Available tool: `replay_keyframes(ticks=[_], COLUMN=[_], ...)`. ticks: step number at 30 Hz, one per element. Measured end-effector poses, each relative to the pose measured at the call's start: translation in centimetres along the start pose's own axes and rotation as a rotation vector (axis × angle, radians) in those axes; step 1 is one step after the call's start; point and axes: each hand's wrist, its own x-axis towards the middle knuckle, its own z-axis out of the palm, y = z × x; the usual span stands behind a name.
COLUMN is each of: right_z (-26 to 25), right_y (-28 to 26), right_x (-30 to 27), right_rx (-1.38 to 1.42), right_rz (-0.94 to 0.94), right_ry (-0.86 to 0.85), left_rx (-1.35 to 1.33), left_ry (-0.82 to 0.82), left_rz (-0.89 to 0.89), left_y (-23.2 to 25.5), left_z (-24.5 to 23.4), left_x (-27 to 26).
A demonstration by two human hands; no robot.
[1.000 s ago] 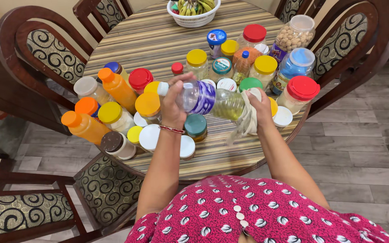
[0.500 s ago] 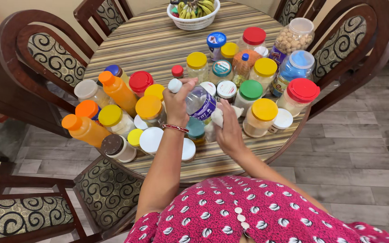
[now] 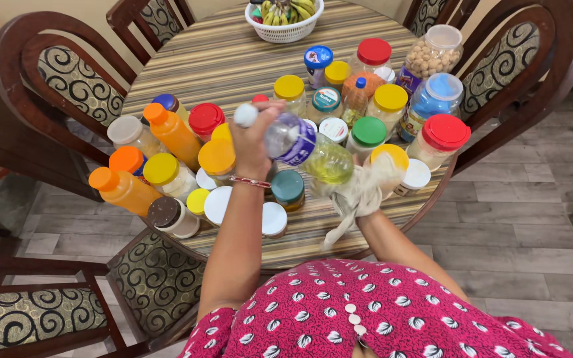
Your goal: The person wipes the surfaces of multiple plastic jars and bottles on a round table using a white cloth. The person picks up each container, wipes it, and places it back on the table. The person briefly moves to the kitchen counter to wipe a utensil before returning to the table to continue wiping the jars.
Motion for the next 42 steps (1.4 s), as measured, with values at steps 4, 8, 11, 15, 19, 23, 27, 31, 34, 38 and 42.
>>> replay_keyframes(ticks=[4, 8, 11, 15, 19, 23, 27, 31, 34, 38, 42], right_z=[-0.3, -2.7, -5.4, -7.2, -6.8, -5.4, -3.5, -1.7, -1.1, -2.3, -4.1], right_y=[0.5, 0.6, 1.0, 0.2, -1.0, -1.7, -2.5, -4.1, -5.6, -7.9, -9.5], right_x=[-0.4, 1.0, 1.3, 1.4, 1.7, 2.8, 5.2, 8.3, 10.3, 13.8, 17.8], right_rx=[-0.098, -0.477, -0.669, -0.664, -0.675, -0.694, -0.584, -0.454, -0.384, -0.351, -0.498], right_rz=[0.061, -0.151, -0.303, -0.255, -0.197, -0.184, -0.146, -0.103, -0.06, -0.079, -0.337], right_ry=[0.038, 0.585, 0.707, 0.685, 0.654, 0.627, 0.497, 0.393, 0.294, 0.217, 0.368], left_rx=[0.163, 0.41, 0.601, 0.909, 1.237, 1.463, 1.526, 1.517, 1.468, 1.397, 0.587], left_ry=[-0.042, -0.068, 0.005, 0.01, 0.003, 0.134, 0.159, 0.198, 0.276, 0.297, 0.242], left_rz=[0.09, 0.112, 0.061, 0.193, 0.24, -0.05, -0.299, -0.262, 0.136, 0.479, -0.472], left_y=[-1.7, -3.6, -5.7, -9.7, -13.0, -14.2, -13.9, -13.7, -13.7, -14.2, -16.3], left_z=[1.6, 2.5, 2.1, 0.7, -1.6, -3.2, -4.0, -4.9, -5.1, -3.8, -0.4], left_x=[0.3, 1.0, 2.4, 4.6, 7.0, 8.8, 9.3, 9.5, 9.0, 6.0, 2.3])
